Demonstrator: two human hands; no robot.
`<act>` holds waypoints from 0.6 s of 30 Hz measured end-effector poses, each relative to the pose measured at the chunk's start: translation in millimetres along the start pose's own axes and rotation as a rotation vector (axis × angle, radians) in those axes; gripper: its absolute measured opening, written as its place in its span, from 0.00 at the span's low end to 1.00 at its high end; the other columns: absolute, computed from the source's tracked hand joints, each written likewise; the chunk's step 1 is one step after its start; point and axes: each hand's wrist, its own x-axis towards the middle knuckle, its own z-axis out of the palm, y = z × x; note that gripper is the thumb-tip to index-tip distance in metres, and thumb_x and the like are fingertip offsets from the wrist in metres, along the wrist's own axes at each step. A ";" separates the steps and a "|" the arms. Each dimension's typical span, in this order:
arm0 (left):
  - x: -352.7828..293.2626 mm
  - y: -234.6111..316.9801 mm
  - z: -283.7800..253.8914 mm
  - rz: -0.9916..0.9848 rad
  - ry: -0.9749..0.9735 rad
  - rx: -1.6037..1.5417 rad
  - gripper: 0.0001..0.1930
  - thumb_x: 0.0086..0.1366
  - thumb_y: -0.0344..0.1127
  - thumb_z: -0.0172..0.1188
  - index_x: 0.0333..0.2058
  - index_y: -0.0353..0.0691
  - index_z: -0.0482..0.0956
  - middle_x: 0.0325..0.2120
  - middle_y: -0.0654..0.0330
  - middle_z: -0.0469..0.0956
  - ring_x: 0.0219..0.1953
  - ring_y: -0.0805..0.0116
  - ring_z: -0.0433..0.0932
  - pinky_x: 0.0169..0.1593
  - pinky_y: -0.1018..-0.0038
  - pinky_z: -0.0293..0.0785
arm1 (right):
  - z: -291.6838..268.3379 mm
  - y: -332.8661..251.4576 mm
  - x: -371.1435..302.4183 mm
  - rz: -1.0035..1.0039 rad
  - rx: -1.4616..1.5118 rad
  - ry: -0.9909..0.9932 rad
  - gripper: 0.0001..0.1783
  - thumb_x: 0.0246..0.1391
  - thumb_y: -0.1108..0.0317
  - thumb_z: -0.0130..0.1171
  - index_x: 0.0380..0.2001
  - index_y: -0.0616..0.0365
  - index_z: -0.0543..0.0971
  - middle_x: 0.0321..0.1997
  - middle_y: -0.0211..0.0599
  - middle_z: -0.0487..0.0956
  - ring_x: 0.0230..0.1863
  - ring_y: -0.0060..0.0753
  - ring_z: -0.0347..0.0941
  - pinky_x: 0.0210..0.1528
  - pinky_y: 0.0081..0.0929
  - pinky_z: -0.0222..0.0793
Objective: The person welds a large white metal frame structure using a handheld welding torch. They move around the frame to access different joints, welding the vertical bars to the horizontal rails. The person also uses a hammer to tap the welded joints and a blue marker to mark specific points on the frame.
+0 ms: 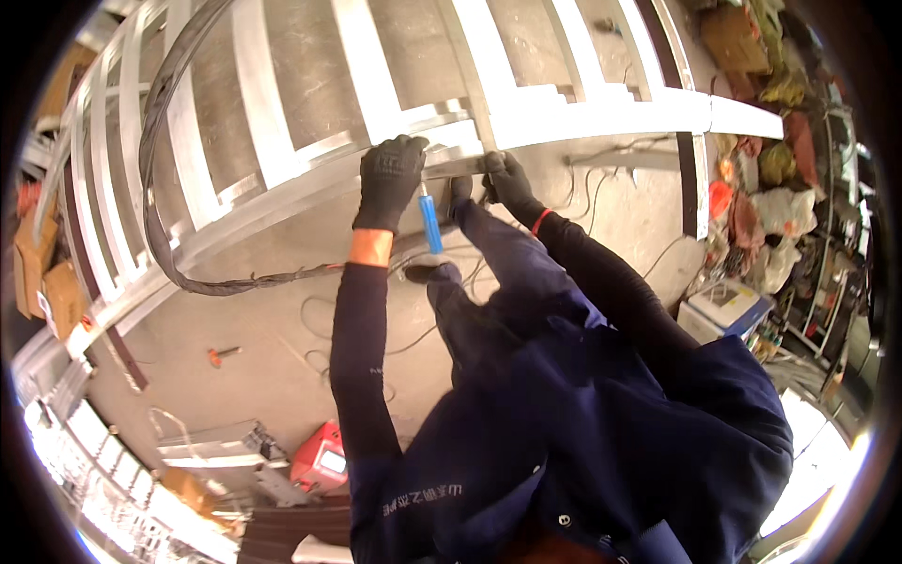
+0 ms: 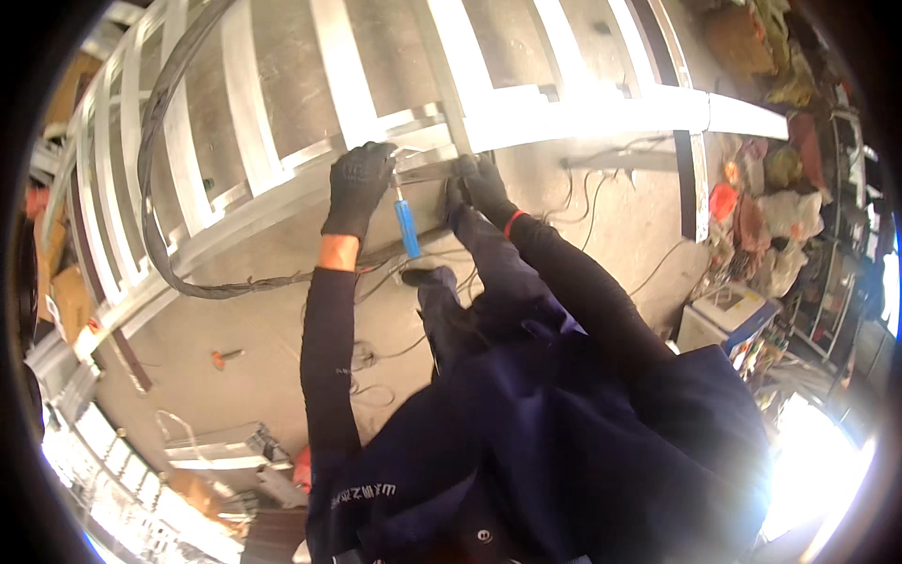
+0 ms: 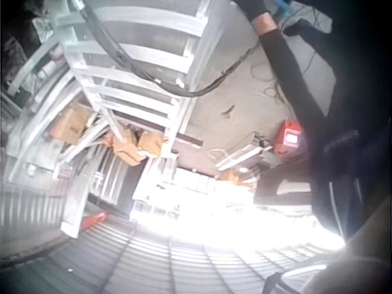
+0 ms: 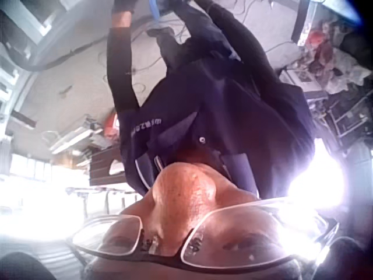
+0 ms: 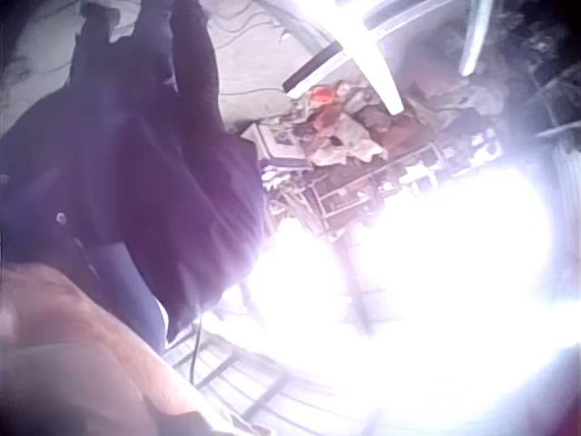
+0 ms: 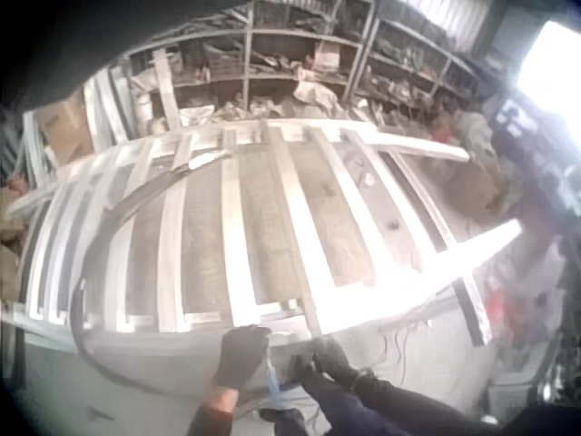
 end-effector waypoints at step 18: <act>83.4 8.2 -12.4 0.115 -0.598 -0.044 0.15 0.58 0.42 0.53 0.43 0.46 0.76 0.35 0.55 0.76 0.39 0.57 0.76 0.43 0.65 0.71 | -46.7 14.0 30.5 -0.177 -0.282 -0.255 0.23 0.60 0.50 0.47 0.36 0.64 0.75 0.32 0.35 0.77 0.30 0.27 0.74 0.34 0.25 0.71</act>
